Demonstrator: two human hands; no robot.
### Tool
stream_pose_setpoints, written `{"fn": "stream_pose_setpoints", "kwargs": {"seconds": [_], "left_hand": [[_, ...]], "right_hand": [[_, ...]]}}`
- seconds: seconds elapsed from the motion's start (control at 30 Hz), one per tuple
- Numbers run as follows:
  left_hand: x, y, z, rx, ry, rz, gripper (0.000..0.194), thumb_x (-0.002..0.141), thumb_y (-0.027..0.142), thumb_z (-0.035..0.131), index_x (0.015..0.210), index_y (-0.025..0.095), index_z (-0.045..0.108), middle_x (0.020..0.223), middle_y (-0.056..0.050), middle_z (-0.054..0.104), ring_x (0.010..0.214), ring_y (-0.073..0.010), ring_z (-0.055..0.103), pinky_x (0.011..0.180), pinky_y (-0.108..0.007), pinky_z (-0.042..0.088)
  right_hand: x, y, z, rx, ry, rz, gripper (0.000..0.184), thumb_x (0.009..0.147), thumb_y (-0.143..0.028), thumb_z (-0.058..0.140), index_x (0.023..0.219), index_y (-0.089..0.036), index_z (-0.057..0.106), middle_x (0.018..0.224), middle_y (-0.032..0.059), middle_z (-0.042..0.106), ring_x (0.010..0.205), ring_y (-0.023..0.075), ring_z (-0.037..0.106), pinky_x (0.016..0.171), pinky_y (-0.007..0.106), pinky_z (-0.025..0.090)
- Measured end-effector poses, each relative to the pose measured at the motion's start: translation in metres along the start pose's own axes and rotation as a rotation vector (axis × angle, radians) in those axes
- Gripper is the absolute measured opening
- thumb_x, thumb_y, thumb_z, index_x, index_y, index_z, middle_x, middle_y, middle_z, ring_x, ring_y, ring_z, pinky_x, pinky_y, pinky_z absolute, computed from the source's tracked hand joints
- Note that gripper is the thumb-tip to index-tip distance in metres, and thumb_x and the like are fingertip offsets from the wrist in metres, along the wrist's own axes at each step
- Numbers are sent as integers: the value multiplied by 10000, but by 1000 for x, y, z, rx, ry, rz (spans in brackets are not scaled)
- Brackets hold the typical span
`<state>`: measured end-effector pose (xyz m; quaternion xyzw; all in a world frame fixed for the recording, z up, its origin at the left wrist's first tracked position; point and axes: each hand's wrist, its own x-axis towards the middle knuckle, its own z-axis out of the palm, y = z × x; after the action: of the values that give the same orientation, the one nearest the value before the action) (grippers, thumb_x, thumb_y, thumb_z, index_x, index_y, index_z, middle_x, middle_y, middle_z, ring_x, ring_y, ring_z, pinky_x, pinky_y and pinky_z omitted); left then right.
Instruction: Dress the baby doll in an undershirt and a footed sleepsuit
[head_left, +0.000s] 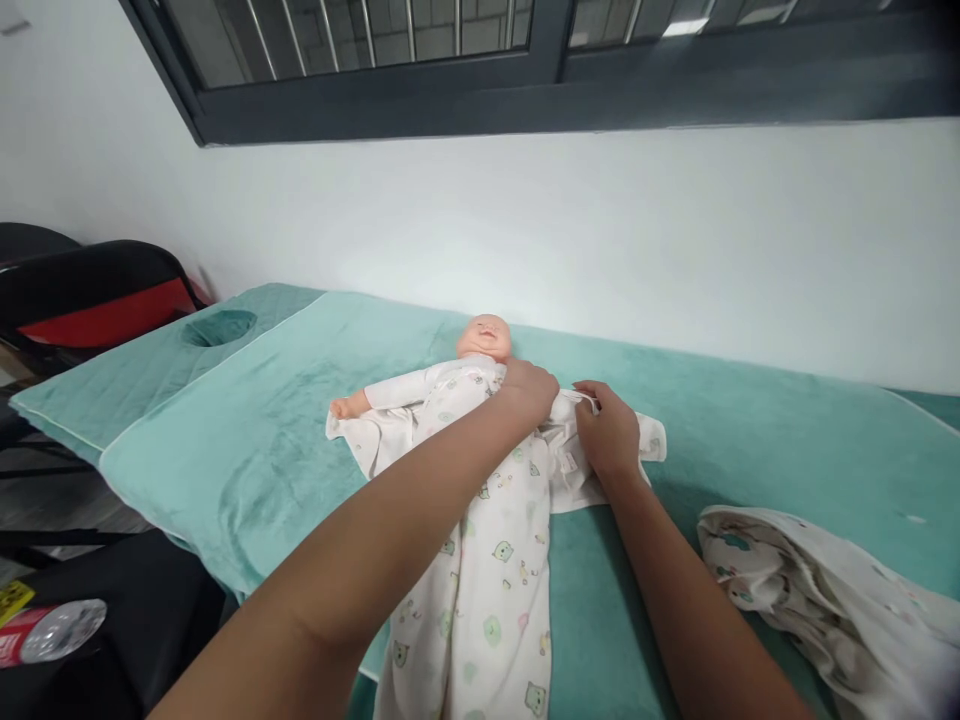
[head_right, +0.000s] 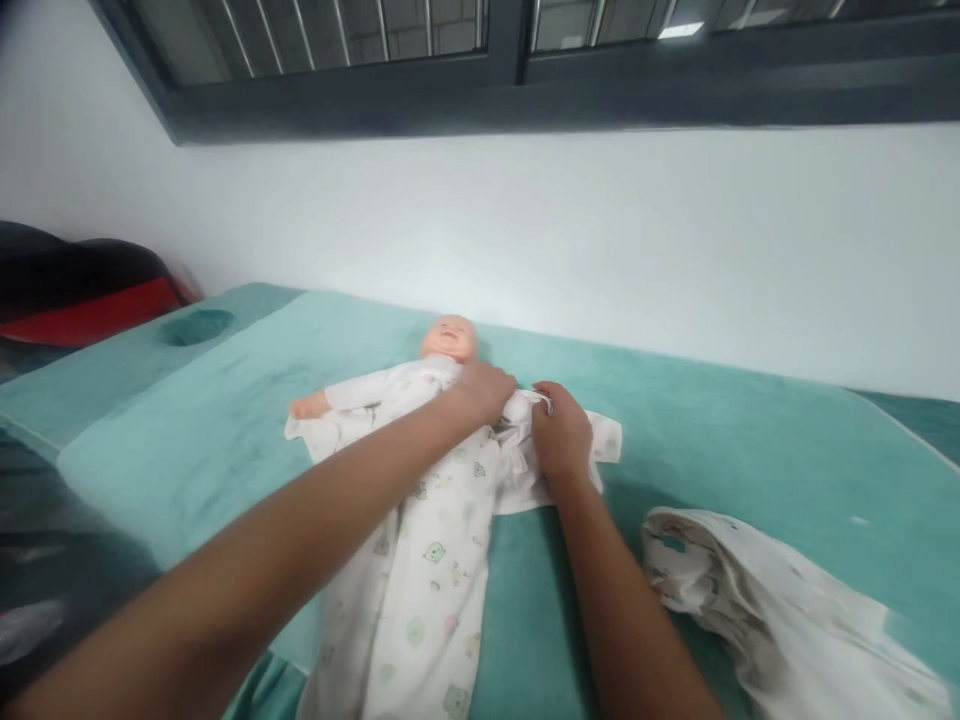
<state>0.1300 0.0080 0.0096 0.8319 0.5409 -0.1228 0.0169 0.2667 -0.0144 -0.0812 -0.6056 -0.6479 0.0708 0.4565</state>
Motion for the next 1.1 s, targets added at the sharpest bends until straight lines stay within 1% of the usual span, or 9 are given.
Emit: {"fn": "stream_pose_setpoints", "kwargs": {"seconds": [0.13,0.27,0.37,0.5,0.73,0.8,0.9,0.97,1.1], "left_hand": [[-18,-12,-18,29,39,-18,407,772,147,649,1178,173,657,1218,-169,668,1131,-307,605,910,-435,443],[-37,-29,-33,60,53,-57,404,765,99,627,1164,163,653,1191,-175,669,1071,-316,623,861,-428,453],[-48,-39,-38,74,60,-94,396,758,77,617,1145,152,649,1146,-175,679,1016,-320,638,816,-418,459],[-54,-43,-39,67,86,-90,423,770,95,612,1189,152,609,1152,-166,671,1006,-304,638,795,-395,462],[-36,-20,-24,-24,116,-95,375,786,163,631,1160,177,613,1173,-146,667,1054,-282,624,844,-386,461],[-27,-12,-15,-65,131,-110,391,784,195,639,1174,180,603,1181,-148,658,1085,-290,610,876,-406,455],[-20,-2,-2,-113,177,-116,412,802,237,623,1207,172,576,1203,-154,634,1127,-298,581,924,-435,435],[-25,0,4,-131,227,-110,390,821,238,592,1204,165,568,1201,-150,628,1139,-296,566,945,-440,422],[-59,-6,10,-150,353,-113,287,887,209,476,1149,157,582,1174,-122,634,1112,-272,564,946,-422,418]], "right_hand": [[3,0,-7,75,58,98,345,728,-209,463,977,-219,701,941,68,743,821,257,649,787,412,491],[6,3,-12,258,109,244,301,663,-210,493,890,-220,690,885,52,740,792,235,654,761,374,497],[8,8,-11,389,125,328,288,624,-206,513,857,-216,681,864,49,739,794,231,662,746,360,505],[9,15,-9,451,137,360,251,615,-228,565,837,-206,680,823,54,730,772,237,655,718,366,514],[7,18,-4,638,168,357,271,660,-261,568,900,-194,675,914,70,733,875,245,681,802,416,544],[7,17,-3,746,188,349,271,667,-268,577,920,-200,642,979,66,729,915,231,694,828,410,558],[8,19,-2,965,232,386,326,593,-224,668,911,-206,601,969,54,719,900,224,707,818,411,577],[9,22,-3,1047,255,414,345,561,-189,687,893,-207,593,938,49,713,880,221,709,802,414,585],[10,25,-8,975,368,412,265,580,-172,593,842,-209,586,925,50,705,894,216,702,802,408,576]]}}
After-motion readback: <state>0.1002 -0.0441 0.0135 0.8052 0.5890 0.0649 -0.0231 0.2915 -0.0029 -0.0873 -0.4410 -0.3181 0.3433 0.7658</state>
